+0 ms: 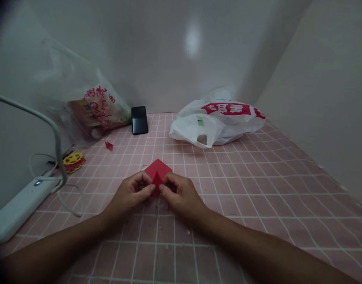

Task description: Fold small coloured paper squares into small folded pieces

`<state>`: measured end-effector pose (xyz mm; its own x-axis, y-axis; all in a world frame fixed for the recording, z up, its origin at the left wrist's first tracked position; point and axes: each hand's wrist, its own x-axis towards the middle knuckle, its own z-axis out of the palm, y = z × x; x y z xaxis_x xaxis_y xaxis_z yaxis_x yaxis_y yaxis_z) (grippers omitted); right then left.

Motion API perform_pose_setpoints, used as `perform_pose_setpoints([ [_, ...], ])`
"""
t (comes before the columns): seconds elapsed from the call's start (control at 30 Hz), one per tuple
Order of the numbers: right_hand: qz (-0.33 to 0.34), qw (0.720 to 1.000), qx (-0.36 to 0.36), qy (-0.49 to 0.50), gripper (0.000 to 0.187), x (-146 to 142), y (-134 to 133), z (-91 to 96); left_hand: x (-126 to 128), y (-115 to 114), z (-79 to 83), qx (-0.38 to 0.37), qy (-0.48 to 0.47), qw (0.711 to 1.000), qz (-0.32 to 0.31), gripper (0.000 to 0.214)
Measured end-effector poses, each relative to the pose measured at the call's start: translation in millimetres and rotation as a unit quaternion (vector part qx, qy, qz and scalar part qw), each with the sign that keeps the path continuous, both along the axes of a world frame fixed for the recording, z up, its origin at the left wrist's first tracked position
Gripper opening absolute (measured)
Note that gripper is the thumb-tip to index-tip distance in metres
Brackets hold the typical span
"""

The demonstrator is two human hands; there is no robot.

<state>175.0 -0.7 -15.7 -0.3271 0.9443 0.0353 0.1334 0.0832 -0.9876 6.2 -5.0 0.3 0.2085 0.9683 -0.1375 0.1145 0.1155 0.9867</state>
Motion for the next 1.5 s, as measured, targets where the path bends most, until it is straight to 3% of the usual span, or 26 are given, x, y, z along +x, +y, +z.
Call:
perform_pose_setpoints([
  [0.17, -0.035, 0.991, 0.098, -0.079, 0.019, -1.9, -3.7, -0.8, 0.8, -3.5, -0.3, 0.052, 0.047, 0.998, 0.008, 0.016],
  [0.3, -0.057, 0.963, 0.221, -0.143, 0.02, -3.3, -8.7, 0.2, 0.0, -5.5, -2.2, 0.101, 0.075, 0.992, -0.009, 0.013],
  [0.4, -0.072, 0.947, 0.27, -0.159, 0.019, -3.0, -10.9, 0.7, -0.5, -6.7, -2.0, 0.124, 0.089, 0.988, -0.006, 0.013],
  [0.6, -0.092, 0.933, 0.314, -0.148, 0.012, -2.3, -11.4, 1.3, 0.7, -6.7, -0.8, 0.054, 0.003, 0.998, 0.019, 0.016],
  [0.73, -0.082, 0.906, 0.381, -0.164, 0.011, -1.5, -11.7, 3.7, 1.2, -5.5, -0.9, 0.03, -0.068, 0.997, 0.026, 0.018],
  [0.97, -0.067, 0.856, 0.479, -0.183, 0.014, 0.8, -11.2, 0.5, -0.6, -4.0, -4.1, 0.017, -0.093, 0.995, 0.017, 0.019],
  [1.2, -0.061, 0.86, 0.478, -0.167, 0.01, 0.5, -9.7, -0.6, -1.4, -2.6, -2.6, 0.021, -0.105, 0.994, 0.015, 0.021],
  [1.37, -0.049, 0.906, 0.41, -0.096, 0.012, 0.5, -9.6, -0.3, -2.1, -1.9, -5.9, 0.02, -0.115, 0.993, -0.009, 0.019],
  [1.5, -0.044, 0.954, 0.289, -0.058, 0.009, 1.7, -7.5, -1.4, -2.0, -0.8, -8.1, 0.016, -0.103, 0.995, 0.001, 0.019],
])
